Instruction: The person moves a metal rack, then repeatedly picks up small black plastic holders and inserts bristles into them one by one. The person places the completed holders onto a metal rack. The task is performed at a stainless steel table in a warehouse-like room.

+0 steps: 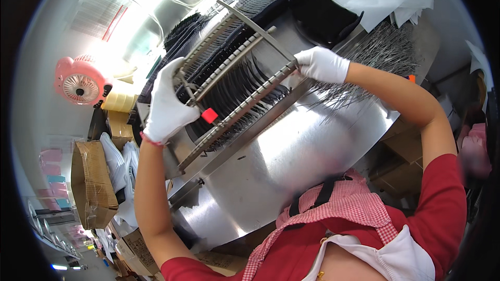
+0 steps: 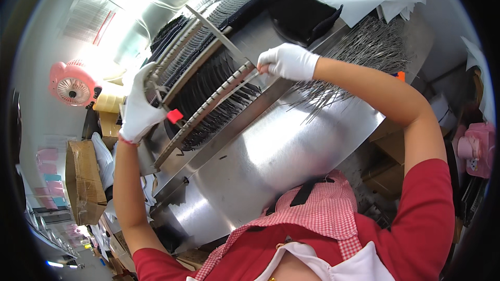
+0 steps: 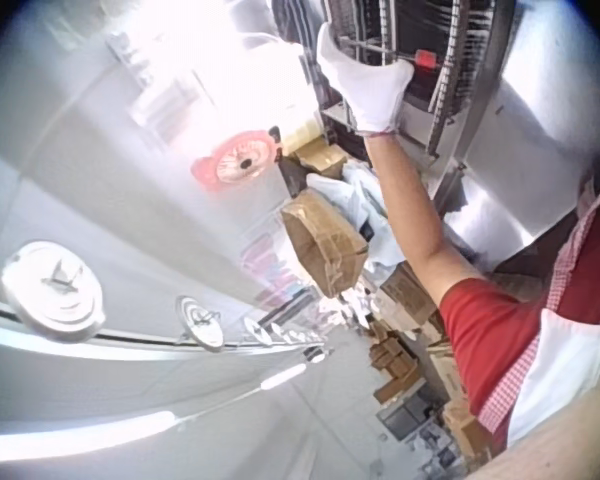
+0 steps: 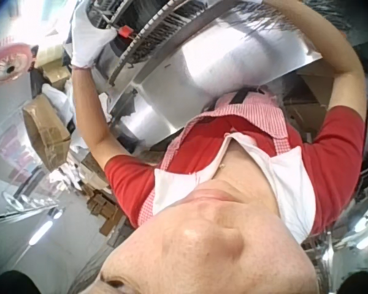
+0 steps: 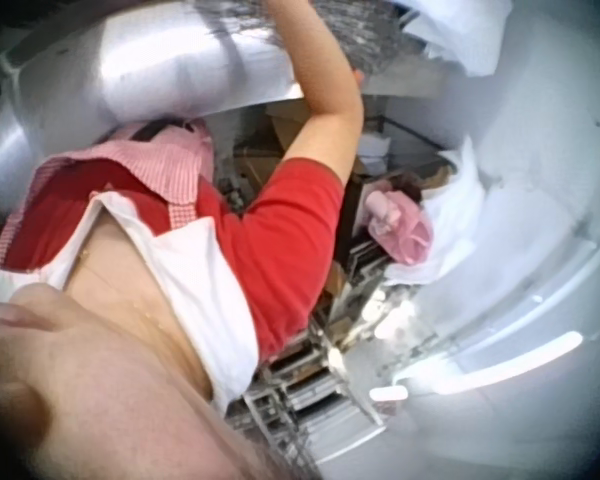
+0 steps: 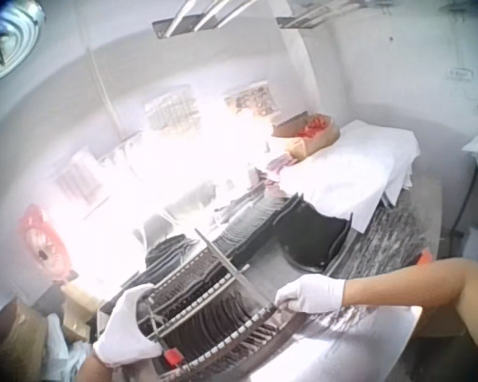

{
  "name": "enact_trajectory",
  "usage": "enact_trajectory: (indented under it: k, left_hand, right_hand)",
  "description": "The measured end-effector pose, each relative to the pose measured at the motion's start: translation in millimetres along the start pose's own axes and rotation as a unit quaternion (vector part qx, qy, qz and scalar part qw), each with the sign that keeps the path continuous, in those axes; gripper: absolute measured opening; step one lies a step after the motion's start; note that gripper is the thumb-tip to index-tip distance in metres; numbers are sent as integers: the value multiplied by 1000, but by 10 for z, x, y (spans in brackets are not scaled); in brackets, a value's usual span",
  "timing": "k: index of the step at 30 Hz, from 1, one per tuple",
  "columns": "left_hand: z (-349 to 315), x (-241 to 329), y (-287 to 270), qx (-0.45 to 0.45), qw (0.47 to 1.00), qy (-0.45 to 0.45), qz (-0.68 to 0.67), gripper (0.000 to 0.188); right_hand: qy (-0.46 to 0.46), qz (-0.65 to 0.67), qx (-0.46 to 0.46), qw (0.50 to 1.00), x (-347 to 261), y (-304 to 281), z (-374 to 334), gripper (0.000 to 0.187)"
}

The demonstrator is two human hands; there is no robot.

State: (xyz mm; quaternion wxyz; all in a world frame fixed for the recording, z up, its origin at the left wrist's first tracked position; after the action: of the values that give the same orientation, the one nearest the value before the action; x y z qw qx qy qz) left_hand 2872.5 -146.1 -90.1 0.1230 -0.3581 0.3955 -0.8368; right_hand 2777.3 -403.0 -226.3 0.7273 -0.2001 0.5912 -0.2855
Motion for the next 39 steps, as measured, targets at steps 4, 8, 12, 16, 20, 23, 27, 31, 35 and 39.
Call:
enact_trajectory:
  k: [4, 8, 12, 16, 20, 23, 27, 31, 35, 39]
  left_hand:
    - [-170, 164, -271, 35, 995, -78, -59, 88]
    - [-346, 553, -343, 91, 996, 11, 11, 94]
    - [-463, 763, -113, 175, 983, -60, 0, 101]
    - [-385, 1127, 159, 244, 966, -74, -38, 101]
    - [-246, 1560, 396, 305, 945, -47, -107, 102]
    - [-204, 1494, 501, 289, 926, -109, -218, 102]
    - [-77, 1435, 724, 120, 830, -276, -470, 91]
    - [-157, 1408, 751, 61, 813, -313, -487, 92]
    - [-355, 1050, 714, 0, 698, -267, -664, 102]
    - [-411, 1367, 503, -120, 663, -213, -707, 101]
  right_hand:
    - [9, 21, -115, 993, 324, -385, -285, 9]
    - [-26, -333, -79, 939, 1134, -1068, -618, 13]
    - [-152, -372, 246, 882, 349, -1780, -764, 27]
    - [-346, -164, 254, 888, -1349, -1463, -967, 54]
    - [-413, -291, 195, 841, -2015, -1071, -837, 27]
    - [-491, -255, 214, 805, -2213, -1254, -822, 17]
    - [-354, -96, 525, 768, -2275, -2412, -628, 10]
    - [69, -591, 227, 771, -986, -3610, 404, 46]
    - [-118, -168, 51, 977, -1748, -2573, 344, 113]
    - [-250, 57, -13, 966, -3111, -1920, 95, 98]
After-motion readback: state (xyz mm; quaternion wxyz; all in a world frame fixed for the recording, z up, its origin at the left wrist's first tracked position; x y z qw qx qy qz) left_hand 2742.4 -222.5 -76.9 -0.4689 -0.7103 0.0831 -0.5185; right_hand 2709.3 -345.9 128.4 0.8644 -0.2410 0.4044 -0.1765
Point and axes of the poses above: each hand's wrist, its own z-axis towards the middle knuckle, its own y-axis out of the palm, x = y × z, the point moved 9 cm from there along z, towards the middle knuckle, and after that the axes turned 15 degrees about x, right-handed, at the moved point
